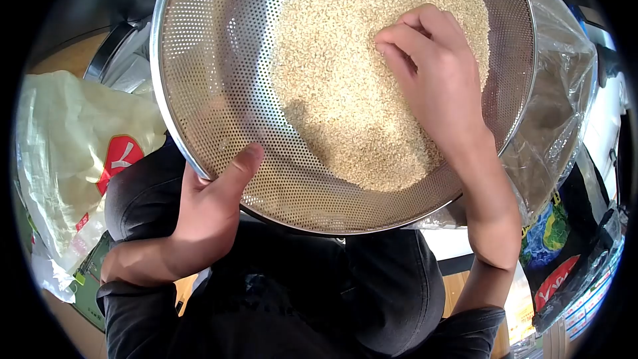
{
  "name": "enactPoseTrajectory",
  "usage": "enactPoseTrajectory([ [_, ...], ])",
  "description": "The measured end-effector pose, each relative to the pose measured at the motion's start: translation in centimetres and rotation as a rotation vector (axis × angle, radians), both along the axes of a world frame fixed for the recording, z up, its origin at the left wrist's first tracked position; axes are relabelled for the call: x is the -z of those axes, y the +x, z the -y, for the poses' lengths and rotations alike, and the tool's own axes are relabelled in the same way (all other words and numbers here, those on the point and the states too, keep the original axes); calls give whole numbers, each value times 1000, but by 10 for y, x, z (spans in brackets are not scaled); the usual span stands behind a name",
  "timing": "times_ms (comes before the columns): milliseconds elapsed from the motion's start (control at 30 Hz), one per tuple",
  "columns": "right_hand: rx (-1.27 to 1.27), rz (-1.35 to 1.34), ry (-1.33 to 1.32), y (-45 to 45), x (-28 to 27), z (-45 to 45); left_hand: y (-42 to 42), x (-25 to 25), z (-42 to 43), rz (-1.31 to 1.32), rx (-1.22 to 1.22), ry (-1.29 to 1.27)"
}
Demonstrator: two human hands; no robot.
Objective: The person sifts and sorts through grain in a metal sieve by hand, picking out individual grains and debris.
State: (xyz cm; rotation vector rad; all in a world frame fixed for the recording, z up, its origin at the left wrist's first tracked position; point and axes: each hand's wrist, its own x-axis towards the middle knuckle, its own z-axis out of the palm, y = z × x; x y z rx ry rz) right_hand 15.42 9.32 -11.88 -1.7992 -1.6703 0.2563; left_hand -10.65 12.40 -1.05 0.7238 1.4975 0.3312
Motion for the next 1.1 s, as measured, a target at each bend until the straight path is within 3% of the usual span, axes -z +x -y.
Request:
enactPoseTrajectory([
  [200, -49, 68, 65, 13, 12, 5, 1, 0, -1, -8, -2, -10],
  [300, -42, 84, 32, 35, -19, 8, 0, 0, -2, -3, 19, -13],
  [367, 164, -225, -252, 45, -60, 12, -1, 0, -2, 6, 26, -15],
  [400, 145, -258, -197, 61, -60, 19, -1, -1, -2, 18, 14, -18],
  [567, 441, 85, -307, 113, -72, 48, -5, 3, -1, -12, 22, 27],
  [733, 494, 148, -375, 134, -61, 65, -4, 0, -2, -42, 6, 6],
  [800, 378, 112, -428, 136, -63, 69, -2, -1, -3, -45, 8, -9],
  [1100, 335, 31, -437, 145, -64, 82, 2, -2, -4, -32, -50, 7],
])
